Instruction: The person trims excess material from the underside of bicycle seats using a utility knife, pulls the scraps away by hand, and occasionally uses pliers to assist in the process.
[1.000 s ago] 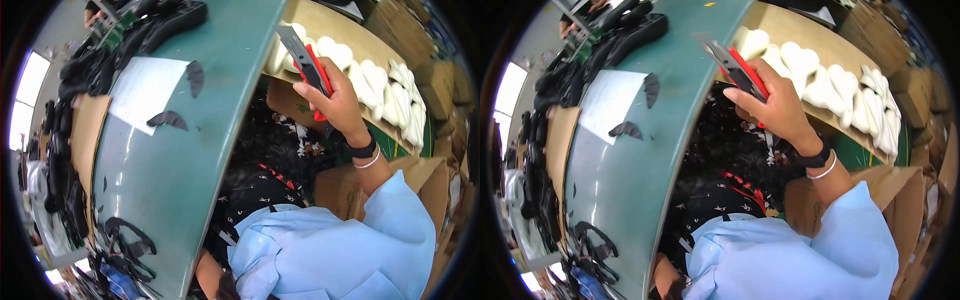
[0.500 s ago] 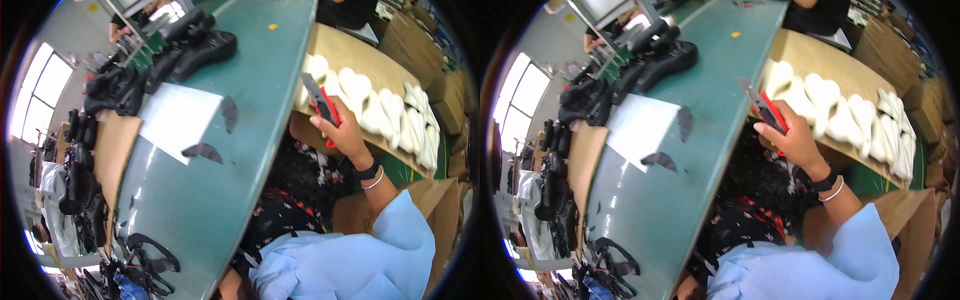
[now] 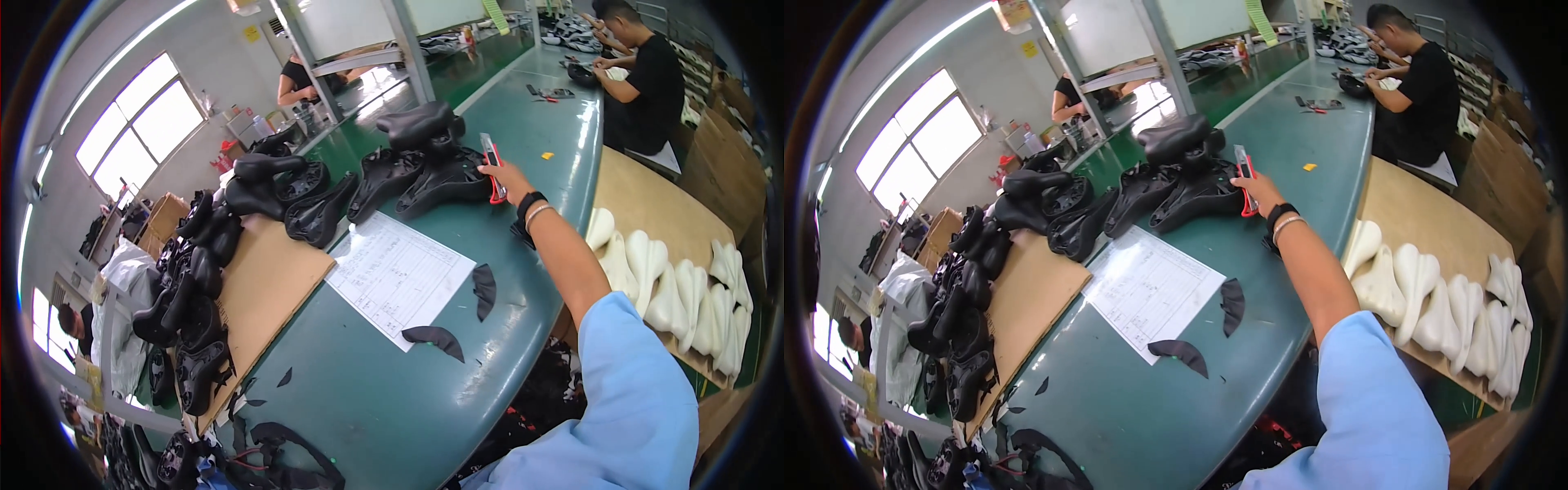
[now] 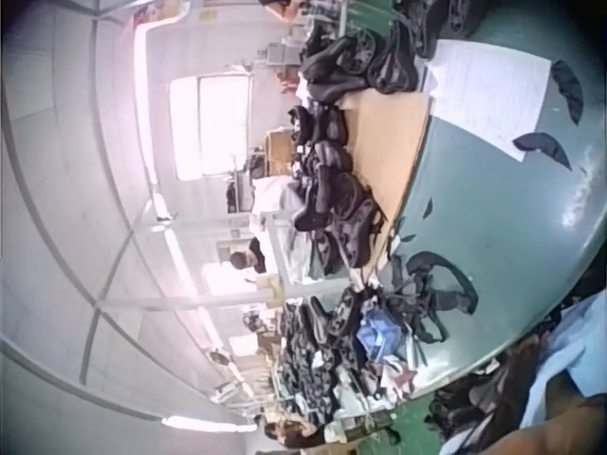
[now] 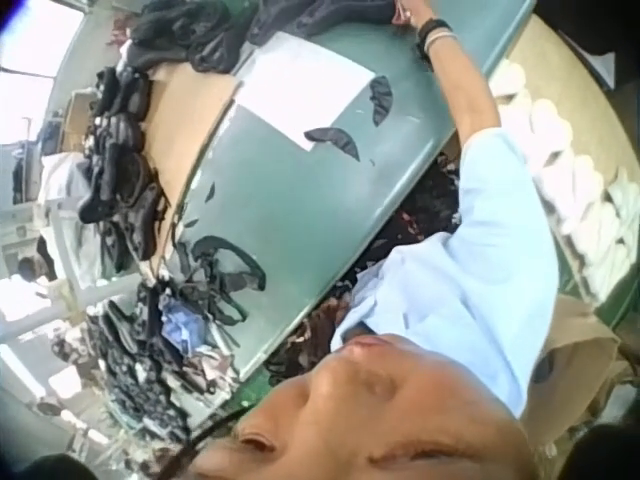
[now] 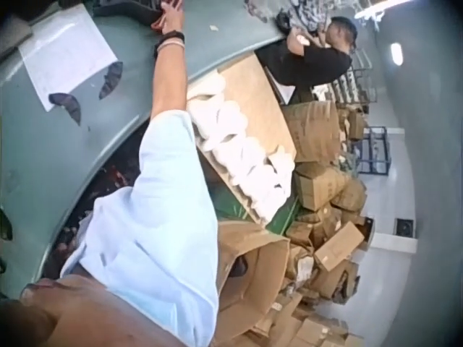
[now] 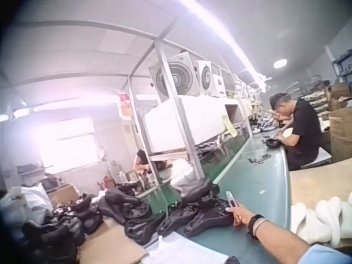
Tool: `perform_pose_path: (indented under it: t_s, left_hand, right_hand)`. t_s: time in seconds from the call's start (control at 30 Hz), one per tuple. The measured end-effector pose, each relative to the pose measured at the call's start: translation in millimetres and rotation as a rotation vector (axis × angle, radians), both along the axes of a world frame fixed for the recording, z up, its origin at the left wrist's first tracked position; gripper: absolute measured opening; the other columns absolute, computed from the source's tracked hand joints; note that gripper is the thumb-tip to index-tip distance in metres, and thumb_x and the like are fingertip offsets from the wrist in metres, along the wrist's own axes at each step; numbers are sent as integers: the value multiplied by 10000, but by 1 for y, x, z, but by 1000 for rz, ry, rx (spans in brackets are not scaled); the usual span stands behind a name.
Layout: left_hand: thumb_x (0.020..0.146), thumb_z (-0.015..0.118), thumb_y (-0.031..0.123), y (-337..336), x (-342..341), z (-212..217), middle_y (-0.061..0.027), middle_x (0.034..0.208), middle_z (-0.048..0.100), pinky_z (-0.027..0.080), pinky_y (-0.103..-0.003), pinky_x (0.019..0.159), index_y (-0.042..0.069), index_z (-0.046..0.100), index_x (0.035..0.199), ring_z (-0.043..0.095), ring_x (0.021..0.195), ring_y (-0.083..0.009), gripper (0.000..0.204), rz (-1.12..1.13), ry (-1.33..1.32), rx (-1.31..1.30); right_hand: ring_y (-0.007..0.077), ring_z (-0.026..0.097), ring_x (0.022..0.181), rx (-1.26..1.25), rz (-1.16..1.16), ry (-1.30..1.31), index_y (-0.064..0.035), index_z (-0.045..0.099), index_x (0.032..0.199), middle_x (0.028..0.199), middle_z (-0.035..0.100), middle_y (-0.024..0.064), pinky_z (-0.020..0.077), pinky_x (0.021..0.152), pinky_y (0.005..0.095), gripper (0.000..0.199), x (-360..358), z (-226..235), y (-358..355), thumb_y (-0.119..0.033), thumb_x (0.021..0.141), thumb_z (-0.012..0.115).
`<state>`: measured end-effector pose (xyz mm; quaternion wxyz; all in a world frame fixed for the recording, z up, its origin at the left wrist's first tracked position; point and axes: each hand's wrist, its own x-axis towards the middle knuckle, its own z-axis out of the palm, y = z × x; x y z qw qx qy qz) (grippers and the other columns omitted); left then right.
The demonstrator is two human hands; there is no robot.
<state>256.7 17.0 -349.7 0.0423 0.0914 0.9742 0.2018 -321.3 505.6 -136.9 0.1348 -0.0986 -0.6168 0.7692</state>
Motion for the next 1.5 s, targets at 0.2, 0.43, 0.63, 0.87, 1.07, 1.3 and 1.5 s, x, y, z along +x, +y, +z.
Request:
perform_pose_path:
  t_s: [0.2, 0.43, 0.63, 0.87, 1.07, 1.3, 1.5]
  left_hand:
    - [904, 503, 197, -21, -47, 133, -224, 918, 635, 488, -418, 677, 26, 611, 1094, 622, 802, -356, 277, 237, -278, 674]
    - [941, 516, 238, -4, -183, 242, -196, 997, 622, 526, -373, 733, -53, 534, 1146, 638, 847, -293, 356, 844, -170, 1282]
    - [945, 542, 273, -9, -223, 263, -156, 1179, 545, 478, -321, 850, -33, 458, 1241, 557, 1053, -212, 434, 611, -66, 1161]
    - [948, 536, 339, -2, -269, 230, -115, 1163, 564, 441, -323, 890, -5, 482, 1239, 551, 1042, -186, 454, 548, -86, 1276]
    - [886, 643, 257, -12, -252, 247, -96, 1091, 592, 475, -272, 849, -50, 487, 1181, 583, 970, -155, 453, 488, -522, 1520]
    - [863, 642, 397, -41, -191, 278, -91, 856, 626, 530, -266, 633, -42, 573, 971, 632, 699, -152, 457, 667, -319, 1428]
    - [834, 627, 321, -38, -201, 300, -55, 768, 604, 484, -243, 559, -16, 573, 900, 598, 634, -125, 347, 794, -389, 1136]
  right_hand:
    - [161, 604, 720, 49, 482, -215, -71, 504, 1183, 994, 578, 54, 549, 590, 304, 461, 73, -5, -99, -221, 810, 729]
    - [140, 633, 742, -315, 891, -439, -47, 546, 1100, 902, 592, 63, 546, 657, 267, 318, 289, 34, -211, -203, 861, 684]
    - [97, 591, 659, 604, 493, 147, -44, 626, 945, 769, 578, 8, 488, 605, 240, 227, 307, 61, -198, -206, 810, 713]
    - [62, 486, 519, 373, 559, -223, -41, 553, 1139, 656, 509, -13, 414, 467, 218, 429, 247, 35, -173, -219, 787, 723]
    - [84, 543, 548, 494, 928, -227, -33, 523, 1209, 744, 582, 27, 454, 510, 233, 487, 284, 47, -218, -220, 804, 718]
    - [234, 616, 745, 992, 997, 582, -71, 436, 1335, 823, 608, 111, 472, 591, 317, 555, 303, 38, -231, -187, 845, 671]
    - [289, 551, 619, 1472, 1130, 838, -217, 381, 1396, 766, 507, 129, 439, 490, 393, 618, 295, 57, -243, -84, 817, 550]
